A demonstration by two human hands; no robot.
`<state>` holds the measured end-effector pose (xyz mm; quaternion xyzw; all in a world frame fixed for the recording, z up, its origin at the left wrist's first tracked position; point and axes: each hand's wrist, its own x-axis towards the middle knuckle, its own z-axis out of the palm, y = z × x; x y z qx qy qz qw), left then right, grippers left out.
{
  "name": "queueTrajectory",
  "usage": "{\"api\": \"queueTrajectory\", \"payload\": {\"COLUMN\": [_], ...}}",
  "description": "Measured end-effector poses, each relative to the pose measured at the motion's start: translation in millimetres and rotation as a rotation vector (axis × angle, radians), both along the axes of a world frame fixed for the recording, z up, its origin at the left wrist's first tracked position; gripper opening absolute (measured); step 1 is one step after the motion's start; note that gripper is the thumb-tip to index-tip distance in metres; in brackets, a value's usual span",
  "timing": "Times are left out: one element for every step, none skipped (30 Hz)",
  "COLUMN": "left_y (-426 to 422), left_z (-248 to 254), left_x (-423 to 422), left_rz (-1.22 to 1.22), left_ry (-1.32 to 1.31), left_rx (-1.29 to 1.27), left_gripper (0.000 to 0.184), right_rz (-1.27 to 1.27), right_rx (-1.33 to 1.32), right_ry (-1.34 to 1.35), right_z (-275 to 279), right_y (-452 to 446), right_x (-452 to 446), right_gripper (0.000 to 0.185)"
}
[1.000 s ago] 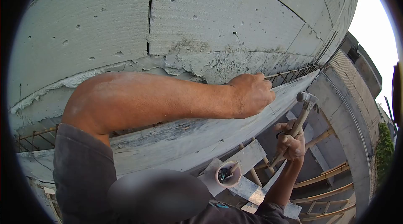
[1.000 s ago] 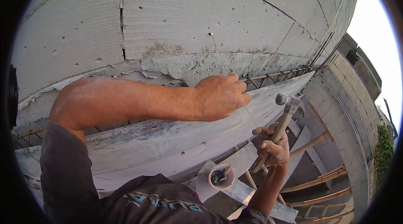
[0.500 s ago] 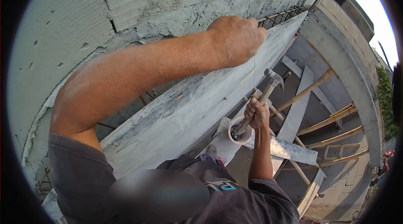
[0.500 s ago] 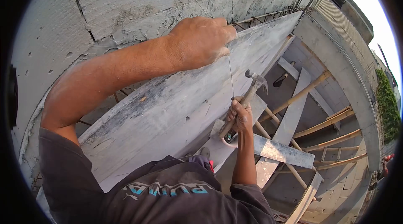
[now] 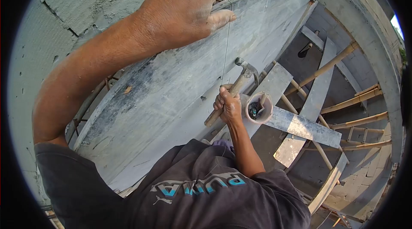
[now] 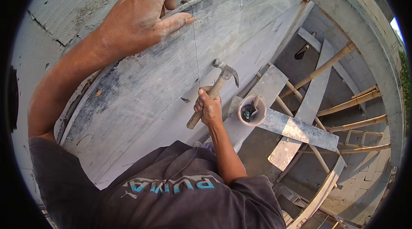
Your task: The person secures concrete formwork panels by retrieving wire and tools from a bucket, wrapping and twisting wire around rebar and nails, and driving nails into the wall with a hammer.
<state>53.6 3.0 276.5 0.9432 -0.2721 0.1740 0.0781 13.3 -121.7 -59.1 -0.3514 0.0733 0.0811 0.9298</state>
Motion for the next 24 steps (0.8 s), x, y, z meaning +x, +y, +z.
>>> {"api": "queueTrajectory", "payload": {"left_y": [-3, -2, 0, 8, 15, 23, 29, 31, 34, 33, 33, 33, 35, 37, 41, 43, 41, 38, 35, 32, 30, 25, 16, 3], "left_z": [7, 4, 1, -6, -10, -9, -4, 1, 5, 6, -1, -11, -25, -42, -60, -80, -96, -114, -139, -166, -194, -218, -234, -248], "left_x": [-15, -21, -28, -30, -33, -38, -45, -57, -69, -86, -102, -115, -125, -134, -141, -146, -147, -146, -142, -139, -130, -118, -109, -100], "left_rz": [0.018, 0.012, 0.007, -0.021, -0.051, -0.158, -0.263, -0.333, -0.399, -0.428, -0.4, -0.37, -0.3, -0.228, -0.161, -0.093, -0.022, 0.048, 0.162, 0.282, 0.331, 0.376, 0.406, 0.434], "left_ry": [-0.012, -0.039, -0.067, -0.106, -0.144, -0.15, -0.158, -0.089, -0.014, 0.138, 0.328, 0.517, 0.684, 0.85, 0.914, 0.975, 1.025, 1.073, 1.168, 1.249, 1.269, 1.28, 1.259, 1.233], "left_rx": [-0.028, -0.029, -0.03, -0.006, 0.017, 0.061, 0.101, 0.109, 0.115, 0.089, 0.031, -0.03, -0.098, -0.168, -0.26, -0.352, -0.447, -0.542, -0.786, -1.039, -1.219, -1.404, -1.516, -1.632], "left_gripper": [0.025, 0.027, 0.029, 0.04, 0.052, 0.055, 0.058, 0.058, 0.058, 0.056, 0.051, 0.046, 0.042, 0.039, 0.038, 0.037, 0.035, 0.034, 0.035, 0.036, 0.037, 0.038, 0.038, 0.038], "right_rz": [-0.009, -0.005, 0.002, 0.008, 0.013, 0.004, -0.004, -0.008, -0.013, -0.015, -0.018, -0.028, -0.038, -0.048, -0.056, -0.065, -0.077, -0.085, -0.094, -0.099, -0.135, -0.169, -0.203, -0.208], "right_rx": [0.018, 0.032, 0.051, 0.068, 0.086, 0.082, 0.075, 0.065, 0.055, 0.044, 0.033, 0.013, -0.009, -0.032, -0.041, -0.049, -0.055, -0.063, -0.072, -0.085, -0.172, -0.263, -0.358, -0.403], "right_ry": [0.014, 0.027, 0.037, 0.047, 0.06, 0.058, 0.056, 0.052, 0.048, 0.045, 0.041, 0.039, 0.039, 0.039, 0.028, 0.015, 0.004, -0.003, -0.008, -0.015, -0.04, -0.07, -0.094, -0.105], "right_z": [-4, -3, -2, -3, -3, -4, -4, -5, -5, -5, -5, -5, -6, -7, -7, -6, -6, -7, -9, -10, -10, -9, -8, -7], "right_y": [3, 5, 7, 8, 9, 10, 11, 11, 10, 9, 9, 9, 9, 9, 9, 11, 12, 12, 13, 13, 13, 9, 5, 1], "right_x": [-1, -2, -3, -2, -2, -2, 0, 0, 0, 1, 1, 2, 4, 4, 5, 6, 7, 9, 10, 11, 12, 16, 16, 16], "right_gripper": [0.024, 0.024, 0.024, 0.024, 0.024, 0.024, 0.024, 0.024, 0.024, 0.024, 0.024, 0.024, 0.024, 0.024, 0.024, 0.023, 0.023, 0.022, 0.021, 0.02, 0.02, 0.02, 0.02, 0.019]}}
